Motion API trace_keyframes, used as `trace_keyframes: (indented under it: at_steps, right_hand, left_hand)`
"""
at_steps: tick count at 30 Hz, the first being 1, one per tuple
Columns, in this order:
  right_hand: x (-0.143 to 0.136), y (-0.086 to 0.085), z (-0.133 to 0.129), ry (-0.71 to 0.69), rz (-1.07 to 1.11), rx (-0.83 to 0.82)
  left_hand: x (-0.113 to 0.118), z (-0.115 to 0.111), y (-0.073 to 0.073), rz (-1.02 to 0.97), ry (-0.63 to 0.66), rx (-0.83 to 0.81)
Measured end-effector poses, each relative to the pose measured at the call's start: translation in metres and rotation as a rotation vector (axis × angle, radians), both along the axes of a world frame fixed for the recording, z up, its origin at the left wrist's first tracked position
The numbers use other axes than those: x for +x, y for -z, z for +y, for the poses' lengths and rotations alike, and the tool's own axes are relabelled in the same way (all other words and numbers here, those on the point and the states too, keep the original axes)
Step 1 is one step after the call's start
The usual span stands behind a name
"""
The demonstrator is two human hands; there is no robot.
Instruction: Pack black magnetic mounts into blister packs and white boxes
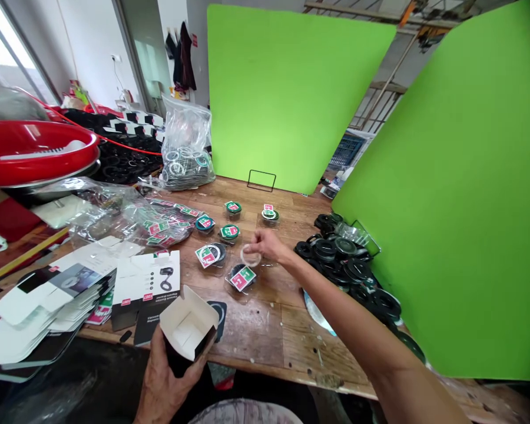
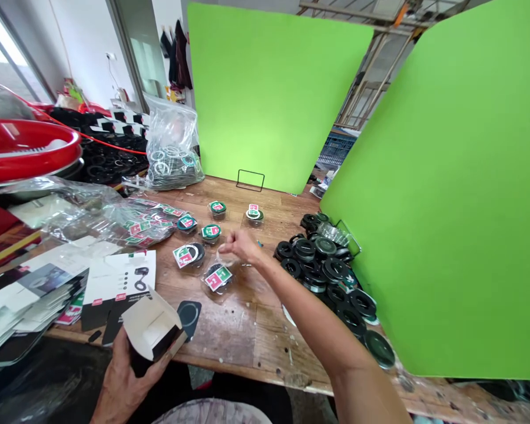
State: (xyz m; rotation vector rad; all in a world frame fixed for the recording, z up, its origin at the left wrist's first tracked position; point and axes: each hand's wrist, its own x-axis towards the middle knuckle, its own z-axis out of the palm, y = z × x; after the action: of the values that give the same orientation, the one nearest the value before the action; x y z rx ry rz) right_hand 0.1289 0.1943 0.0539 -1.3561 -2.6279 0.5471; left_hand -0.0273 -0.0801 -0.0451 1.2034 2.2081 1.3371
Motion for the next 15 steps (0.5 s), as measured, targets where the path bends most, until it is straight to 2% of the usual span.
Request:
trace_keyframes:
  at_steps: [4,7,10,13,15]
  right_hand:
    - [0.002,0.015,-0.028,0.020,0.088,-0.074]
    - [0.006,0.015,-0.049,0.065,0.154,0.004]
    - [0.011,0.016,-0.073,0.010,0.169,0.111]
    - [0.014,0.031,-0.095,-0.092,0.106,0.177]
    - [0.012,0.047,-0.104,-0.091,0.110,0.218]
  left_hand:
    - [0.002,0.001,-0.001,-0.010,-0.008,0.007]
    - [0.001,0.001,-0.002,-0.033,0.011,0.016]
    - [0.000,0.000,-0.003,-0.039,0.015,0.008]
    - [-0.001,0.000,-0.005,-0.056,0.038,-0.020]
    - [0.002,0.002,-0.009,-0.052,0.037,0.004]
